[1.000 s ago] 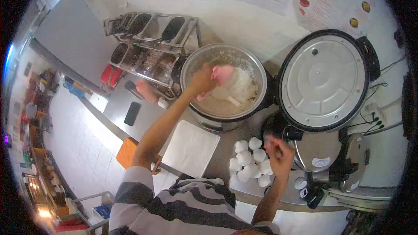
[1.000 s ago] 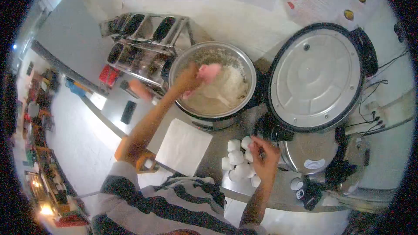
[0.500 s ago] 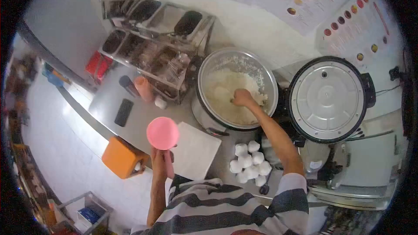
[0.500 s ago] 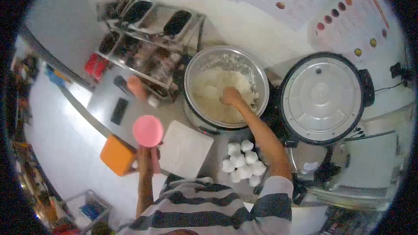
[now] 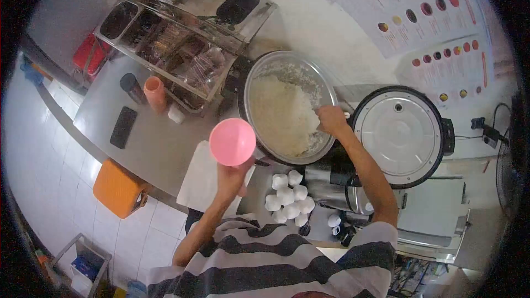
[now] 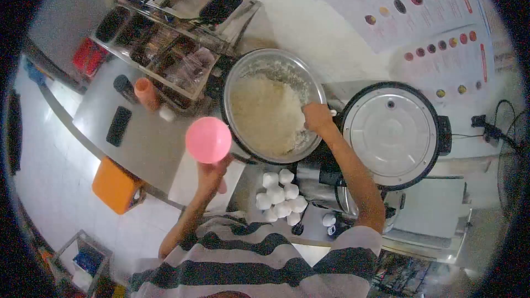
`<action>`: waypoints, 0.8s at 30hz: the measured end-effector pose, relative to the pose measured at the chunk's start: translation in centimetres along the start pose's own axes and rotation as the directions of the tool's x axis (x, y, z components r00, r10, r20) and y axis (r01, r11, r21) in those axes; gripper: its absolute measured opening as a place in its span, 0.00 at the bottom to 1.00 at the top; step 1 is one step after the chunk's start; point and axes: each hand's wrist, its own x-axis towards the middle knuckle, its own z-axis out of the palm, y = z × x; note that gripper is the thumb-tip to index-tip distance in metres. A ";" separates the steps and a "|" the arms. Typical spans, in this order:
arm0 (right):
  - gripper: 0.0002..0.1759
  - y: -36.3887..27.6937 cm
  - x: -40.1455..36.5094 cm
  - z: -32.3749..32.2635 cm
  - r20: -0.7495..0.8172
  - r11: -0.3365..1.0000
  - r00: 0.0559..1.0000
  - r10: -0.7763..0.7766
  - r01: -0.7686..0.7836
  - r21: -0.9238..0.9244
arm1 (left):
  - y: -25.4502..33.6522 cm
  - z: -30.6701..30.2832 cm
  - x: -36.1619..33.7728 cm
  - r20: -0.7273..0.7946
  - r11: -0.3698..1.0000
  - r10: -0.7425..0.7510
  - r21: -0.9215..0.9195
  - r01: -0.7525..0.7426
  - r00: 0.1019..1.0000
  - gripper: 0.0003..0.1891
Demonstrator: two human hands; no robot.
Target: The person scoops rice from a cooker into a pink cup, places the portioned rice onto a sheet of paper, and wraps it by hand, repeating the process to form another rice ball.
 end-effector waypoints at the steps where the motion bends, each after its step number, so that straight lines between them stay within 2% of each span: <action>1: 0.15 -0.2 -0.3 0.2 0.007 1.000 1.000 -0.008 0.008 -0.003 | -0.3 0.8 0.5 0.026 0.999 0.044 -0.005 -0.044 0.999 0.15; 3: 0.17 -0.8 -1.3 0.3 -0.020 0.974 1.000 0.021 -0.016 0.224 | -0.1 2.8 0.8 0.012 0.999 0.008 -0.042 -0.008 1.000 0.15; 4: 0.17 -1.2 -1.9 0.2 -0.010 0.973 1.000 0.018 -0.015 0.229 | -0.2 3.4 1.0 0.008 0.997 -0.017 -0.079 0.018 1.000 0.16; 5: 0.18 -1.5 -2.3 -0.1 -0.002 0.973 1.000 -0.004 0.004 0.232 | -0.6 3.6 0.9 0.046 0.973 -0.039 -0.224 0.049 0.998 0.16; 6: 0.19 -1.7 -2.5 -0.4 0.008 0.971 1.000 -0.027 0.024 0.238 | -0.9 3.8 1.0 0.042 0.974 -0.052 -0.220 0.060 0.998 0.16; 8: 0.20 -1.3 -2.9 -0.7 0.044 0.953 0.999 -0.030 0.015 0.303 | -1.6 3.8 0.9 -0.033 0.995 -0.086 0.040 0.088 0.996 0.15; 12: 0.21 -0.9 -4.4 -1.0 0.091 0.896 0.996 -0.023 -0.020 0.444 | -2.2 3.8 1.0 -0.020 0.995 -0.094 -0.033 0.093 0.995 0.14; 14: 0.21 -1.1 -4.8 -0.8 0.060 0.878 0.997 -0.038 0.005 0.479 | -0.8 4.0 0.9 -0.027 0.980 -0.184 -0.081 0.182 0.982 0.14; 17: 0.20 -1.7 -5.4 -0.9 0.017 0.850 0.998 -0.063 0.045 0.525 | -2.5 3.3 1.0 -0.024 0.990 -0.132 0.037 0.133 0.991 0.13; 20: 0.20 -2.6 -5.5 -1.8 0.022 0.838 0.995 -0.095 0.068 0.542 | -3.5 3.0 1.1 -0.038 0.994 -0.104 0.035 0.105 0.994 0.12; 24: 0.20 -3.4 -5.5 -2.4 0.071 0.802 0.986 -0.152 0.082 0.592 | -3.0 3.1 1.0 -0.048 0.986 -0.153 0.053 0.156 0.987 0.12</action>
